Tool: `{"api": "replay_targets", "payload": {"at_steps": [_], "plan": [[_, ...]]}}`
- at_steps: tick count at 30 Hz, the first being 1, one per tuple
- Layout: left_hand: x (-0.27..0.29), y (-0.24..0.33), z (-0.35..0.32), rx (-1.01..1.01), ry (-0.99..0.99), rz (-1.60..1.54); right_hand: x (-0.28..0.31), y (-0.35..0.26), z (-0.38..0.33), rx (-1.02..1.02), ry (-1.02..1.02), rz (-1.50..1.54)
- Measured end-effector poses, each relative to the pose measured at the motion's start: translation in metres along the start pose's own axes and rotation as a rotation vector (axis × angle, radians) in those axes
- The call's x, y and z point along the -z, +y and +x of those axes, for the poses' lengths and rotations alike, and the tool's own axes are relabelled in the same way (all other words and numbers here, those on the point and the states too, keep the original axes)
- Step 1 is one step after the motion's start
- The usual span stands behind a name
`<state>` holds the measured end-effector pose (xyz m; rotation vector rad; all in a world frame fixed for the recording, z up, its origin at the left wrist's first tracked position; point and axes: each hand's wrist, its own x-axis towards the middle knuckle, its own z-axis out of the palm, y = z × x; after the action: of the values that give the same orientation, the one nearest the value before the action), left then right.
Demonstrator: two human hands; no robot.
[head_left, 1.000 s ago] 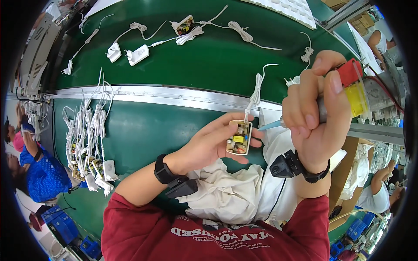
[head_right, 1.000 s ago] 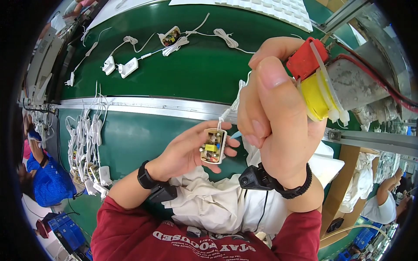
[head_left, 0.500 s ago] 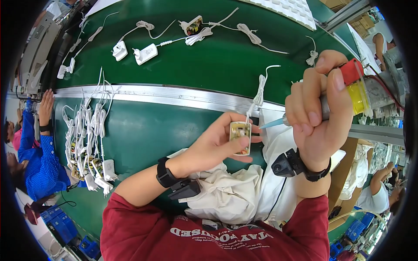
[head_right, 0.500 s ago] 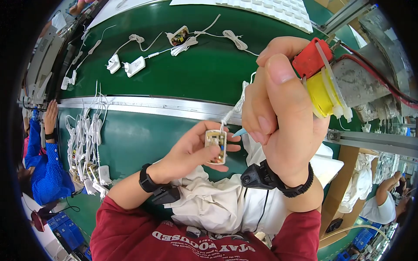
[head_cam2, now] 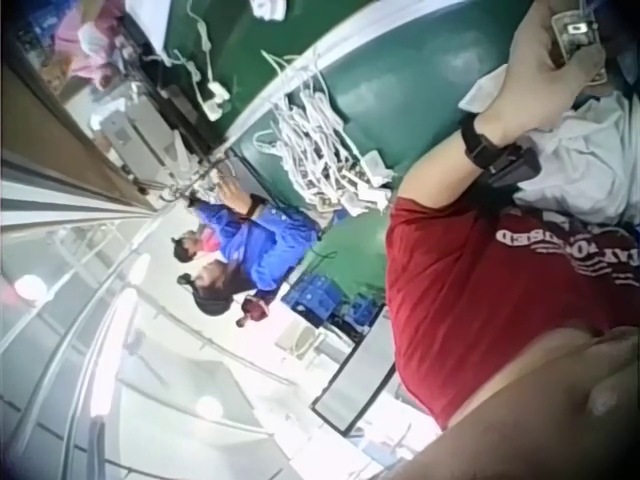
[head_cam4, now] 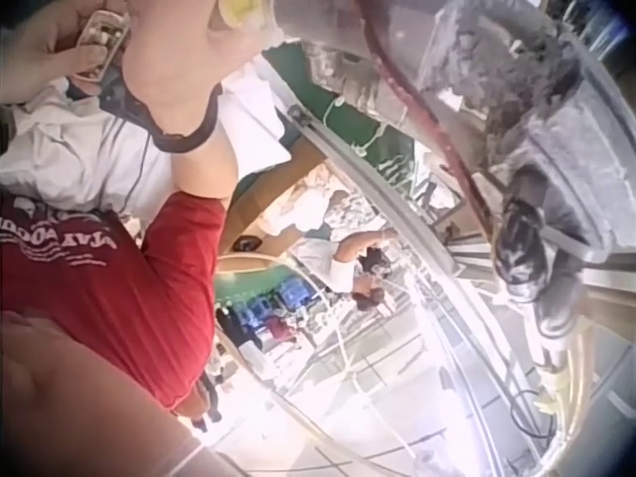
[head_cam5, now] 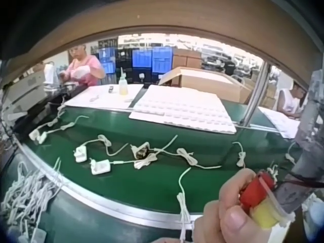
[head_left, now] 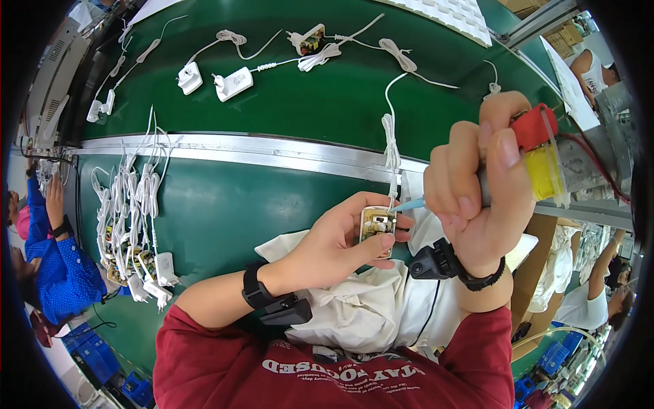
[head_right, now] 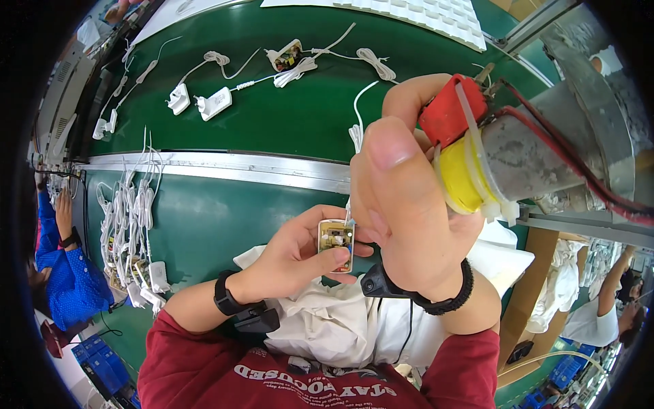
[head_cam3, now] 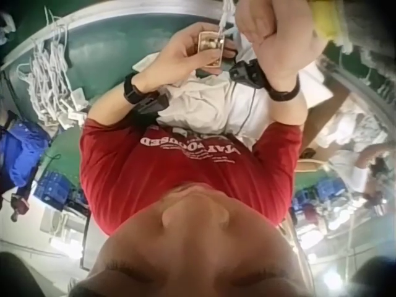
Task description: The person picks up a power adapter, applies glue to the internal components using a dispenser, and places it back onto the conveyor belt, repeating this process for several units.
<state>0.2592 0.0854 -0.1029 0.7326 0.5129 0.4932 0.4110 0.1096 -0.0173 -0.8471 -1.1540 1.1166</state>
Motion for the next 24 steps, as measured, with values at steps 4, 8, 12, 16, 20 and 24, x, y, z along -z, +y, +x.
{"api": "replay_targets", "payload": {"at_steps": [4,8,12,16,20,24], "plan": [[0.000,0.003,-0.001,0.002,0.002,-0.011,-0.001,-0.002,0.000,-0.014,-0.006,0.016],[-0.001,0.005,-0.002,0.006,-0.002,-0.007,-0.002,-0.003,0.000,-0.031,-0.017,0.018],[0.000,0.004,-0.003,-0.001,-0.010,-0.011,-0.005,-0.008,0.002,-0.042,-0.020,-0.035],[0.007,0.003,-0.002,-0.001,0.009,-0.065,-0.009,-0.018,0.003,-0.063,-0.014,-0.066],[0.014,0.010,0.001,-0.012,0.048,-0.138,-0.010,-0.020,-0.002,-0.092,-0.076,-0.024],[0.014,0.012,0.001,-0.046,0.040,-0.227,-0.014,-0.020,-0.007,-0.083,-0.110,-0.094]]}}
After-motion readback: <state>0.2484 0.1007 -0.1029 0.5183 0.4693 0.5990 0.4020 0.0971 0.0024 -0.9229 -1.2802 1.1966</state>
